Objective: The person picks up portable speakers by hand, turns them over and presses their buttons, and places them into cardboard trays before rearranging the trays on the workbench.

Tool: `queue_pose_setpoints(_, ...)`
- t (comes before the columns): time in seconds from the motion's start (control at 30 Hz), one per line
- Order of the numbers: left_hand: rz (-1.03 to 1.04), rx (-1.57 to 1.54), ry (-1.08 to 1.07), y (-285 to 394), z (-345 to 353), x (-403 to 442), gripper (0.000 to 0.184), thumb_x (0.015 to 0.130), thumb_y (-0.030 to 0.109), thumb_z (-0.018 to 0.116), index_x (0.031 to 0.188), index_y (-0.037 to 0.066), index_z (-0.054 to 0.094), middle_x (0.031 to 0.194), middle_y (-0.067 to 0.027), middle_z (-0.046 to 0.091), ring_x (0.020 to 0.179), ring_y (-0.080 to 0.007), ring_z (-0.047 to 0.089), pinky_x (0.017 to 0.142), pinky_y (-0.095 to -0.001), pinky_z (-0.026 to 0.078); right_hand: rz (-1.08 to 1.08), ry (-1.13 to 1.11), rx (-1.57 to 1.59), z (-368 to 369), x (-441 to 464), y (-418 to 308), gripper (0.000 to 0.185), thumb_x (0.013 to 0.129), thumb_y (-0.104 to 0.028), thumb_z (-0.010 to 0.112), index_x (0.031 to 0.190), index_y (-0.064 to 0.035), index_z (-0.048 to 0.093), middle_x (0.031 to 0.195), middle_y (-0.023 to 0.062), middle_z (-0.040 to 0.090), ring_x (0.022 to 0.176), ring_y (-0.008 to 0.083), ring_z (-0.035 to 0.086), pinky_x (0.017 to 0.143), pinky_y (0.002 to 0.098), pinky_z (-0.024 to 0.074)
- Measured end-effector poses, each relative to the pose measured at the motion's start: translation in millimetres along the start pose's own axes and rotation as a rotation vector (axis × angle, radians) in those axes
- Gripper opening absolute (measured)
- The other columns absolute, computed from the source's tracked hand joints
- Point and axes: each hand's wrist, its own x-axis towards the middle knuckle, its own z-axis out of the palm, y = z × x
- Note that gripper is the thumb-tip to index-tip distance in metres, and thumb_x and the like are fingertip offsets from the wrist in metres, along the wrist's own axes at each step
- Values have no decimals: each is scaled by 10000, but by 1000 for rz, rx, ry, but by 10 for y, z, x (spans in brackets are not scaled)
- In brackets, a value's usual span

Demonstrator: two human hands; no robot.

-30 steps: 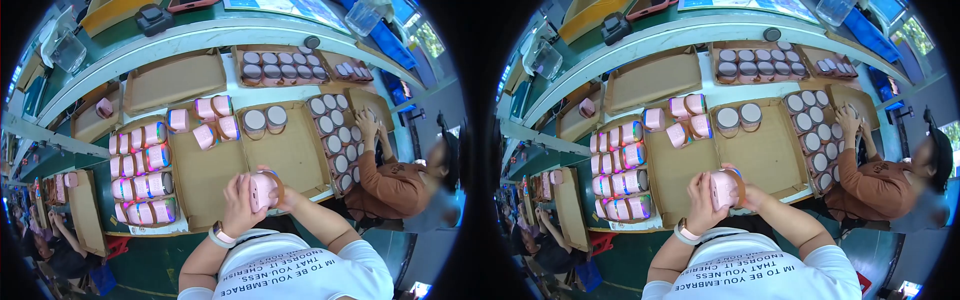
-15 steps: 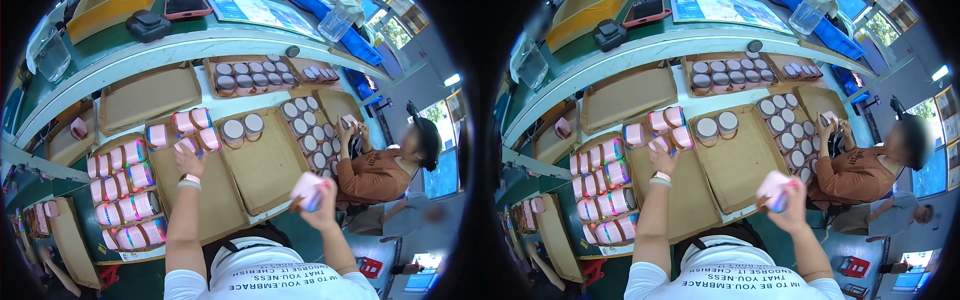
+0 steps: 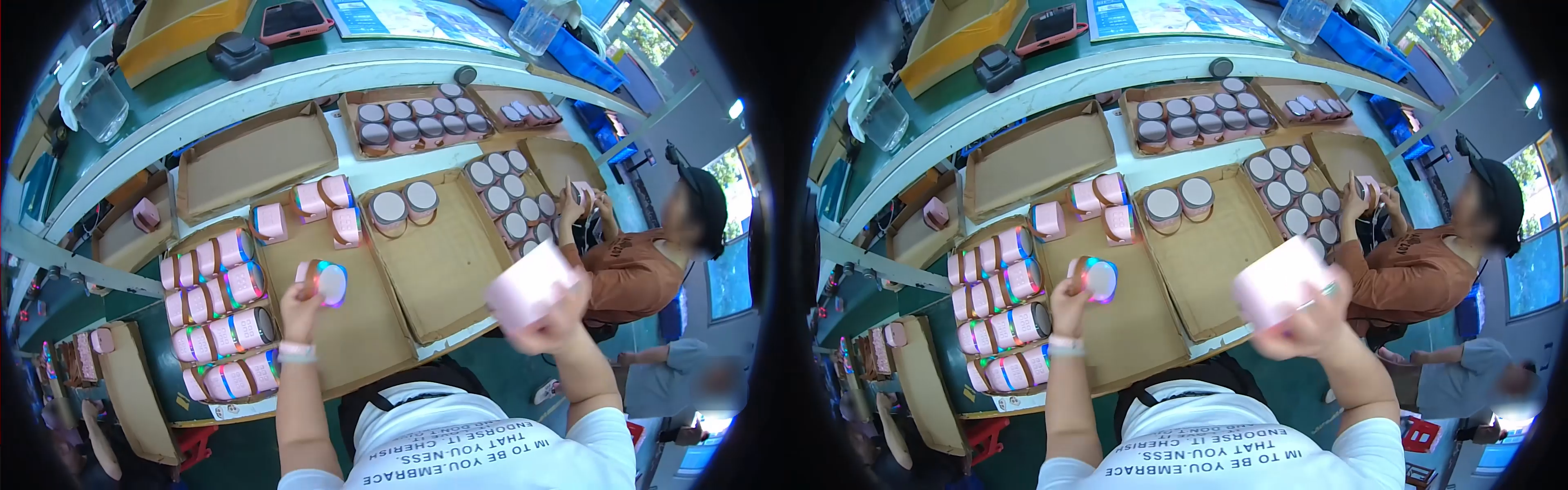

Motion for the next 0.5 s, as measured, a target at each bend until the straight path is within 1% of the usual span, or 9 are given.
queue_pose_setpoints(0.03,-1,-413,39,516,-53,-354,569,730,80,653,1264,37,461,1181,-98,537,1108,-258,522,923,-421,447,-2,-1,10,-67,54,119,457,667,-327,649,1046,-115,509,1173,183,441,1036,374,496,949,504,338)
queue_pose_setpoints(0.13,-25,-1271,-16,716,-118,-846,623,792,188,626,1342,49,368,1256,-100,497,1146,-263,498,947,-454,436,760,1089,46,-471,403,481,709,706,-322,668,1307,-53,406,1234,217,463,1107,408,505,922,553,420)
queue_pose_setpoints(0.17,-33,-1444,-34,932,-57,-956,614,824,301,593,1341,54,373,1281,-131,458,1130,-293,496,945,-440,437,762,1090,53,-632,303,588,709,706,-322,668,1307,-53,406,1234,217,463,1107,408,505,922,553,420)
queue_pose_setpoints(0.2,-29,-1441,-27,909,-19,-987,614,824,301,593,1341,54,373,1281,-131,458,1130,-293,496,945,-440,437,669,1062,64,-821,135,716,644,772,-334,565,1314,-36,385,1311,197,399,1173,386,456,977,531,385)
queue_pose_setpoints(0.27,-111,-1845,-364,844,73,-1052,638,787,388,596,1325,97,415,1297,-144,470,1173,-256,486,948,-429,432,575,1035,85,-886,-49,760,590,839,-346,462,1320,-19,363,1387,176,335,1239,364,407,1032,508,349)
queue_pose_setpoints(0.33,-109,-1884,-348,921,156,-1091,617,797,396,587,1324,118,426,1309,-133,466,1176,-261,484,950,-427,428,499,1085,1359,-727,-141,727,590,849,-376,357,1317,-17,369,1385,183,362,1237,372,419,994,493,398)
queue_pose_setpoints(0.37,-122,-1853,-252,920,180,-1120,602,810,388,576,1326,116,423,1310,-126,465,1175,-272,484,953,-440,424,516,696,1544,-746,-209,782,664,822,-453,352,1328,-23,367,1358,195,393,1207,390,448,973,511,416)
queue_pose_setpoints(0.4,-139,-1823,-157,944,226,-1129,588,823,379,565,1328,115,420,1312,-119,464,1175,-284,483,956,-453,419,517,694,1551,-639,-81,798,664,822,-453,352,1328,-23,367,1358,195,393,1207,390,448,973,511,416)
queue_pose_setpoints(0.5,-148,-1858,-139,1128,387,-1176,547,851,342,535,1326,98,418,1309,-128,471,1186,-312,472,978,-481,399,533,1046,-32,-23,437,881,685,706,-196,667,1314,-75,377,1312,200,394,1147,371,482,896,468,487)
